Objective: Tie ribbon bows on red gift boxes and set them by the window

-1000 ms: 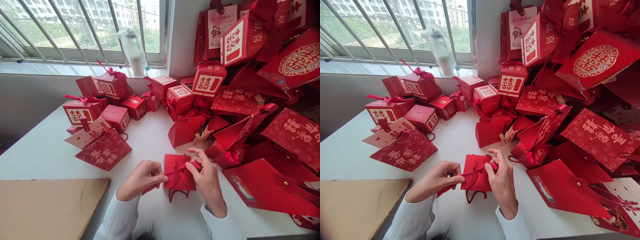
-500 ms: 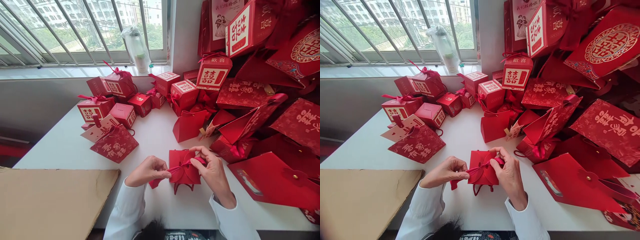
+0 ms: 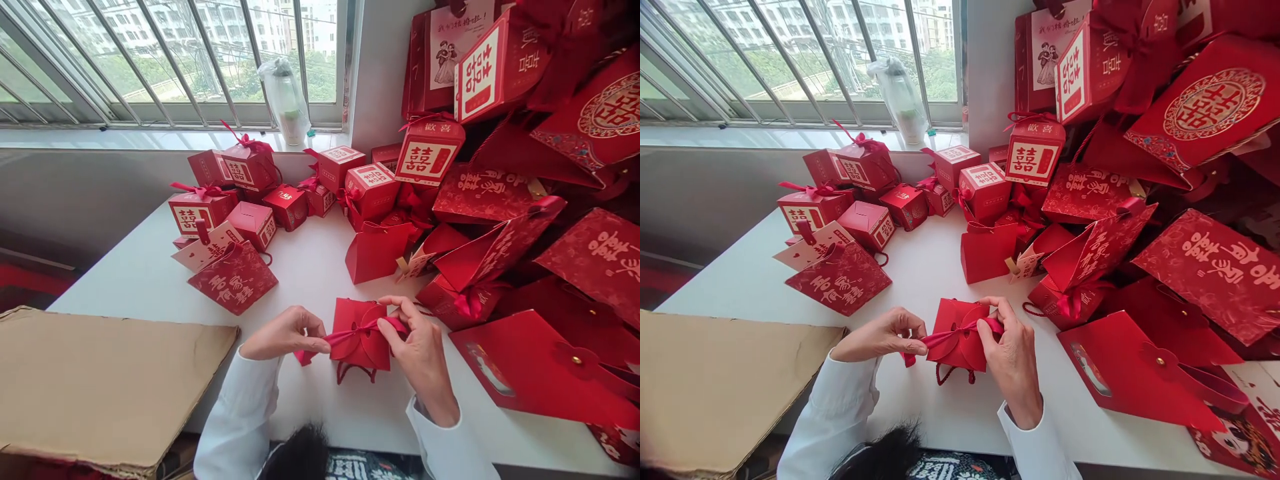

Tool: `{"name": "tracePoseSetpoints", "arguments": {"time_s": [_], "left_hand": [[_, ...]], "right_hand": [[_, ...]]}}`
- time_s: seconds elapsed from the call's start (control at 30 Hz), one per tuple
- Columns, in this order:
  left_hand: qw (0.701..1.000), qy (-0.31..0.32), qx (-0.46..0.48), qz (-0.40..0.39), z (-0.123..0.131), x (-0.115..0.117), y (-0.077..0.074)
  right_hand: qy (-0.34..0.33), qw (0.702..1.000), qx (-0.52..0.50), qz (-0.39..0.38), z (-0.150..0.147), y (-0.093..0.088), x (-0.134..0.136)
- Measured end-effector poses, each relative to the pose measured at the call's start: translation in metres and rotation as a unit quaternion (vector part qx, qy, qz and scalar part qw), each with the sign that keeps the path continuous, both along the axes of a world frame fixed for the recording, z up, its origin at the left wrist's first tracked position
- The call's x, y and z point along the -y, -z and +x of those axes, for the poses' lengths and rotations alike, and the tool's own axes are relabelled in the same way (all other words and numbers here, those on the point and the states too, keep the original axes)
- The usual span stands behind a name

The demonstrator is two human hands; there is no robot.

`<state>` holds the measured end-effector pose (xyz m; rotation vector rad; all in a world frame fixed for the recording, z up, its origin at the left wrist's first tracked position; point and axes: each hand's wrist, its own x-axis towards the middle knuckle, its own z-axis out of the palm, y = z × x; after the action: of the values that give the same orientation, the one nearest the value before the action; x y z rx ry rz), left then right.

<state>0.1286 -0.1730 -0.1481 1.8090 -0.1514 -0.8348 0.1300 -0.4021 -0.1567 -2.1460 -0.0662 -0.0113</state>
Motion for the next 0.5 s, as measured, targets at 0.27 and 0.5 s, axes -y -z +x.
{"name": "tracePoseSetpoints", "arguments": {"time_s": [0.27,0.5], "left_hand": [[0.995,0.033,0.095,0.024,-0.001,-0.008,-0.017],[0.953,0.100,0.282,-0.044,0.018,0.021,-0.038]], "right_hand": [[-0.007,1.000,-0.018,0.003,0.002,0.004,0.000],[-0.022,1.000,-0.006,0.001,0.004,0.005,-0.001]]}}
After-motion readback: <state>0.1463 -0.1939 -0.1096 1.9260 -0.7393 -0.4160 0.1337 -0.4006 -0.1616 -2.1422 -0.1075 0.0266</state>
